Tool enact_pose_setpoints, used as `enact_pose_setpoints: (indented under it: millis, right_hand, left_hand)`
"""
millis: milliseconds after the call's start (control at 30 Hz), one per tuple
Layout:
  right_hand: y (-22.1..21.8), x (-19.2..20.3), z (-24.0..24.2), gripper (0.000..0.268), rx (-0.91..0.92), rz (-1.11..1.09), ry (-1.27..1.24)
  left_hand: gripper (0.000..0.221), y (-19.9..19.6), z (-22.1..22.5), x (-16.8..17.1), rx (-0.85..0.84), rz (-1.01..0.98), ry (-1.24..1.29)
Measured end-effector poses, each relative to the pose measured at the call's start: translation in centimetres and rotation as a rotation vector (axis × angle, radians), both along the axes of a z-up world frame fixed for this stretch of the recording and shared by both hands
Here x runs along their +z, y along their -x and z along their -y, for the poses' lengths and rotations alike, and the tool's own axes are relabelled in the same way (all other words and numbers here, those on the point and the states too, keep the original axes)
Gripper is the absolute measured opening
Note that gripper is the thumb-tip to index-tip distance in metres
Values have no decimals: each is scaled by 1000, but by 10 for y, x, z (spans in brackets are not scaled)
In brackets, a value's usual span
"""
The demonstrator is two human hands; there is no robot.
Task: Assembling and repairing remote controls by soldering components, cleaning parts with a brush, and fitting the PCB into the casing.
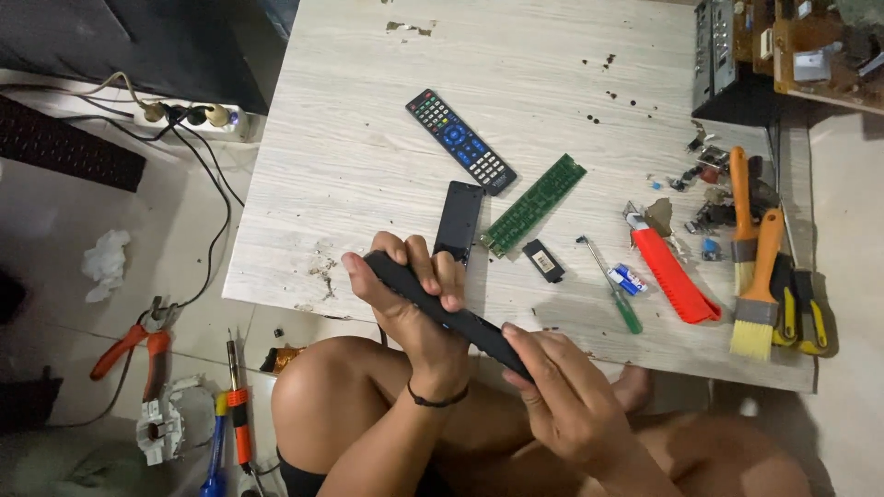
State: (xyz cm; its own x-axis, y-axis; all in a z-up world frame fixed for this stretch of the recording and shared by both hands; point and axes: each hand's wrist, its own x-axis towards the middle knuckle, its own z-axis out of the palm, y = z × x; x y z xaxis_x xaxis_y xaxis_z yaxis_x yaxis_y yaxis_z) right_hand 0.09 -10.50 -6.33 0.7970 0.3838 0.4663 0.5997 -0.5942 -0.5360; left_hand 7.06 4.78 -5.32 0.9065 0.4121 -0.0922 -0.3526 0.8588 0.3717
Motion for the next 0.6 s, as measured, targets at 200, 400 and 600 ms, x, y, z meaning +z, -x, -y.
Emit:
enact_pose_setpoints:
  millis: [200,400,600]
  right_hand:
    - [-2,-1,2,46,71,-210,-147]
    - [-14,-4,16,41,-84,33,-60]
    - [-16,2,23,35,-177,183,-36]
  left_hand:
    - [39,2,15,-6,-63,75,-33]
    - [63,1,21,-12,-320,85,-151]
    - [75,12,22,-5,-412,79,-203]
